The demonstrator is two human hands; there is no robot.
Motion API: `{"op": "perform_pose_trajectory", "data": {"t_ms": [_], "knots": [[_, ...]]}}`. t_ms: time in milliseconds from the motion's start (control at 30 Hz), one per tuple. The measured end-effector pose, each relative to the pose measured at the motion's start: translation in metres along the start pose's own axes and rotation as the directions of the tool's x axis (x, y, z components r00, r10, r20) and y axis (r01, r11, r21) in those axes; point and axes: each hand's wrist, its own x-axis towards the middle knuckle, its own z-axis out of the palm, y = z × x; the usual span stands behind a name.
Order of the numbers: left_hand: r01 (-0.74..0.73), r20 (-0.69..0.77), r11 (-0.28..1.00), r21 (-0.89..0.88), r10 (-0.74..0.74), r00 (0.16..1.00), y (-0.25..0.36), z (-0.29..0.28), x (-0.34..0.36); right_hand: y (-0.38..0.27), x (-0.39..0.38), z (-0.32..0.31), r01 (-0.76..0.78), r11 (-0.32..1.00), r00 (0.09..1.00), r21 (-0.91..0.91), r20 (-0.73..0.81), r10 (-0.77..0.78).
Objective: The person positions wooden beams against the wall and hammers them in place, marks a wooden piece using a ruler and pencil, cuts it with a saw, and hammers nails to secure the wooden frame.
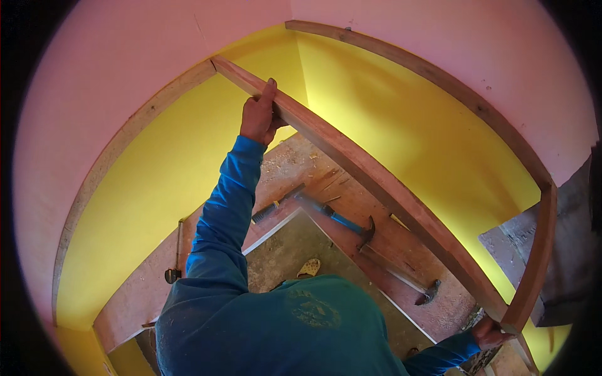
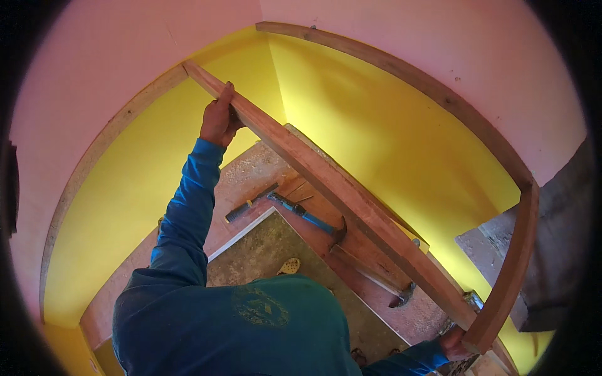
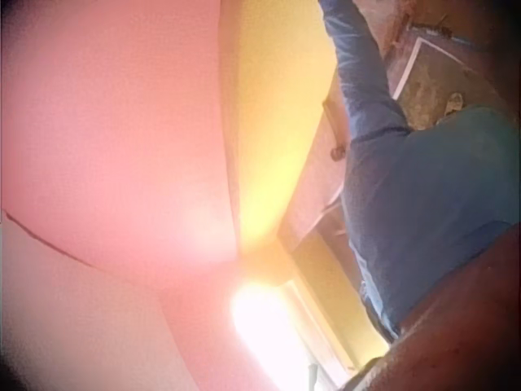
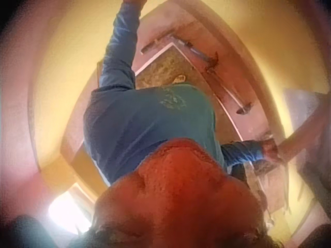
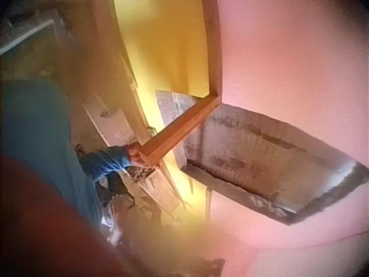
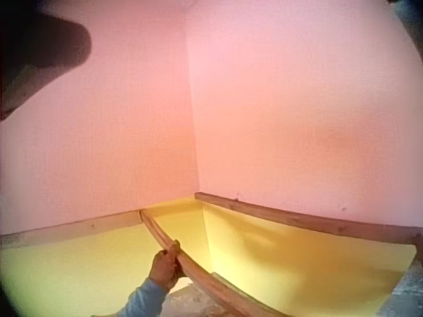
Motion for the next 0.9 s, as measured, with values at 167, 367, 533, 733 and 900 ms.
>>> {"op": "perform_pose_trajectory", "data": {"t_ms": [167,367,533,733,900], "knots": [[-0.067,0.228,0.971,0.229,0.014,0.974,-0.034,-0.015,0.034,-0.034,-0.002,-0.01,-0.182,0.98,0.955,0.076,0.253,0.157],[0.331,0.269,0.905,-0.267,-0.26,0.927,-0.038,0.022,-0.04,-0.001,-0.02,0.029,-0.053,0.993,0.997,0.102,-0.057,0.059],[0.59,0.918,0.807,0.031,-0.256,0.303,-0.115,0.061,-0.119,-0.017,-0.047,0.046,0.036,0.991,0.999,0.129,-0.026,-0.033],[0.628,0.94,0.776,-0.055,-0.173,0.295,-0.139,0.085,-0.16,-0.029,-0.062,0.05,0.079,0.983,0.996,0.167,0.036,-0.086],[0.439,0.908,0.894,-0.092,-0.105,0.406,-0.128,0.081,-0.167,-0.038,-0.074,0.045,0.097,0.985,0.993,0.144,0.048,-0.105]]}}
